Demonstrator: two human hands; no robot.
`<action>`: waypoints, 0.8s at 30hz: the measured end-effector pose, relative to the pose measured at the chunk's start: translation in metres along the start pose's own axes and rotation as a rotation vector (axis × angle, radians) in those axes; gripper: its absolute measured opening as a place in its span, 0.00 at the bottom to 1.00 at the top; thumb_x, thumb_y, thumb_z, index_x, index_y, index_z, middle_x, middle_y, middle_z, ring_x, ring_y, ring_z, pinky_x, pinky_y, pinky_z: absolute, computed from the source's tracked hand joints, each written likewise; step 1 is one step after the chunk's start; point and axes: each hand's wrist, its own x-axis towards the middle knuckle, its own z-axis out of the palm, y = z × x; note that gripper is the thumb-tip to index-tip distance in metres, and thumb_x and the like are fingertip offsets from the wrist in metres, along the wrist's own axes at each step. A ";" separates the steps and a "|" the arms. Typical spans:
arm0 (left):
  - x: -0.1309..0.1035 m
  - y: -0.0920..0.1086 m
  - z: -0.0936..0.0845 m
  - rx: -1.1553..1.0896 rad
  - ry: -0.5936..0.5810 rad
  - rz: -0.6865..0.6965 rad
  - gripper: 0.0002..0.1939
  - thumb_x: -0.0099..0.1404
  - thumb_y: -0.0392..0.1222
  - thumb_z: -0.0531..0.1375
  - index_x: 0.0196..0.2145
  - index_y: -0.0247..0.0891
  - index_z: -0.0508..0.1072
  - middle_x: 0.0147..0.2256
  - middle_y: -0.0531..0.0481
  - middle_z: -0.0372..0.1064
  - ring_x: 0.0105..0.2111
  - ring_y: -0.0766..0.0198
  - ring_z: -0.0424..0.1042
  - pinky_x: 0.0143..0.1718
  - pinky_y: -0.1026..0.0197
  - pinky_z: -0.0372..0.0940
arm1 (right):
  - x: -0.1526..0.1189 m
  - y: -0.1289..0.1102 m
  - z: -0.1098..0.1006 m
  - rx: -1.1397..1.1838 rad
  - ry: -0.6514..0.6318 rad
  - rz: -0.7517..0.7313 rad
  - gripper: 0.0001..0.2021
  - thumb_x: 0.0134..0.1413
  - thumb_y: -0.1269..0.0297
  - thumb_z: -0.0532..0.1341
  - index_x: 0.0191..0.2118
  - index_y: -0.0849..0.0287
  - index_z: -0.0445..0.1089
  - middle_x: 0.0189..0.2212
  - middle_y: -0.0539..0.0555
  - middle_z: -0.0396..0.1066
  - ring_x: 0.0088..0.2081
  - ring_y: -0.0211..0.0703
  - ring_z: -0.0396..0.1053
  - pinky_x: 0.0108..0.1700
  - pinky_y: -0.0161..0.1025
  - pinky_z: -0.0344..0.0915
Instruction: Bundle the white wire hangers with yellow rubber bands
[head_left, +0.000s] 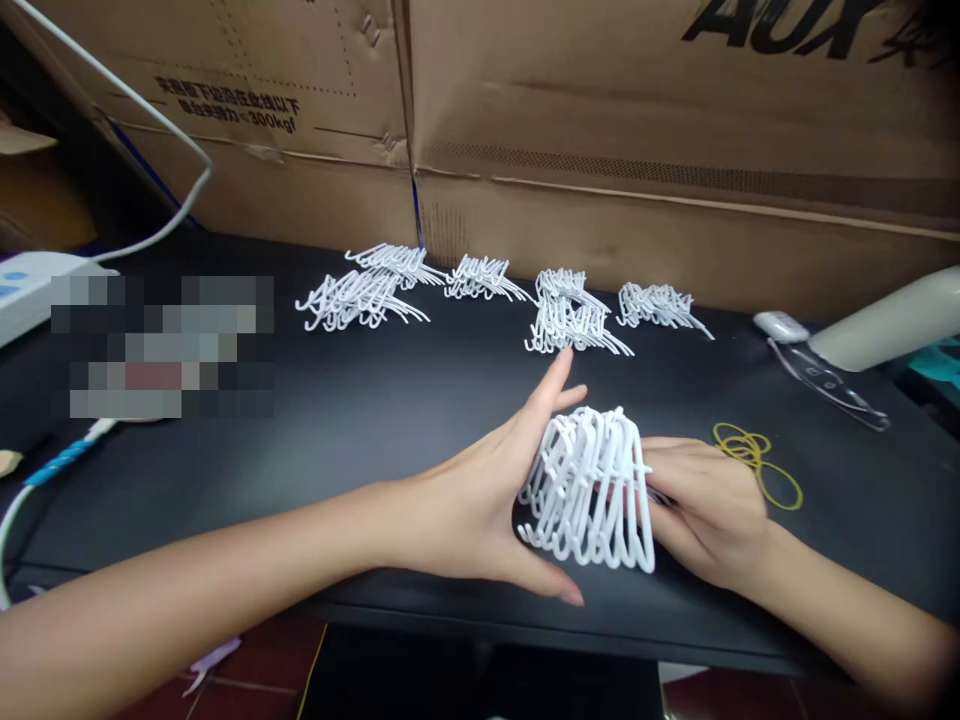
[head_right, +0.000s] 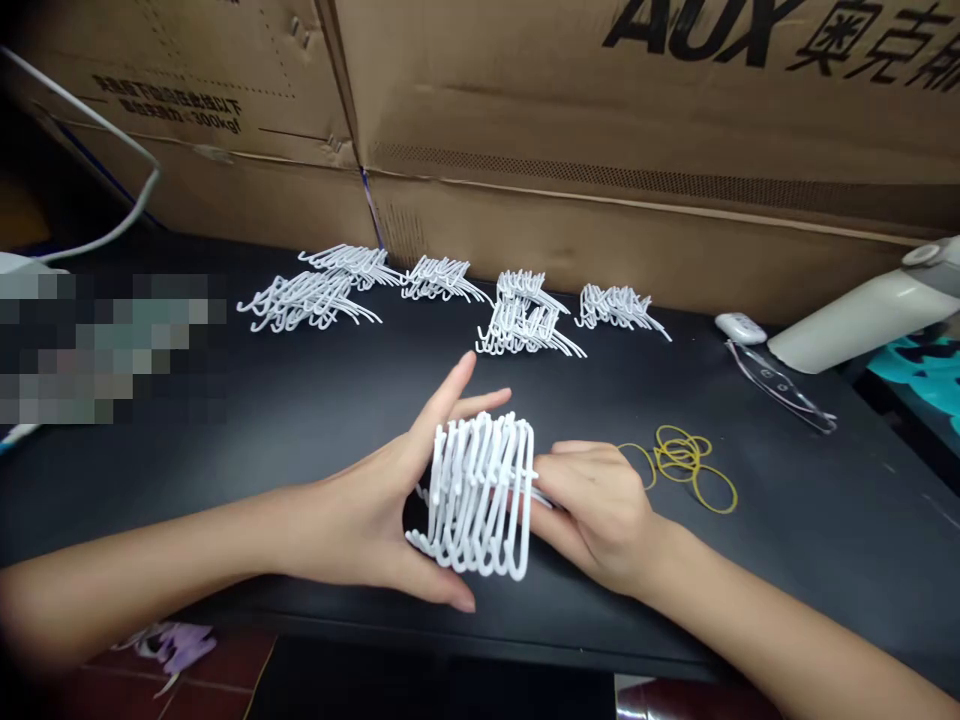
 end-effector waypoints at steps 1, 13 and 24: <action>0.000 0.001 -0.001 -0.028 -0.029 -0.037 0.68 0.42 0.51 0.72 0.67 0.44 0.29 0.62 0.35 0.50 0.62 0.44 0.52 0.58 0.43 0.55 | 0.000 0.001 0.000 -0.016 0.003 0.001 0.20 0.64 0.56 0.50 0.23 0.57 0.64 0.15 0.50 0.59 0.19 0.38 0.60 0.25 0.36 0.58; 0.010 0.017 -0.002 -0.521 -0.199 -0.337 0.12 0.58 0.42 0.63 0.40 0.35 0.73 0.38 0.48 0.73 0.39 0.62 0.71 0.44 0.58 0.67 | 0.001 0.002 -0.003 -0.009 -0.033 -0.033 0.19 0.64 0.58 0.50 0.21 0.57 0.60 0.16 0.50 0.59 0.20 0.37 0.60 0.24 0.36 0.56; 0.012 0.009 0.005 -0.517 -0.167 -0.353 0.14 0.59 0.47 0.63 0.34 0.31 0.73 0.31 0.48 0.70 0.31 0.65 0.68 0.33 0.64 0.65 | 0.003 0.001 0.000 0.000 -0.017 -0.138 0.14 0.64 0.67 0.51 0.25 0.58 0.60 0.15 0.47 0.58 0.19 0.36 0.51 0.24 0.35 0.50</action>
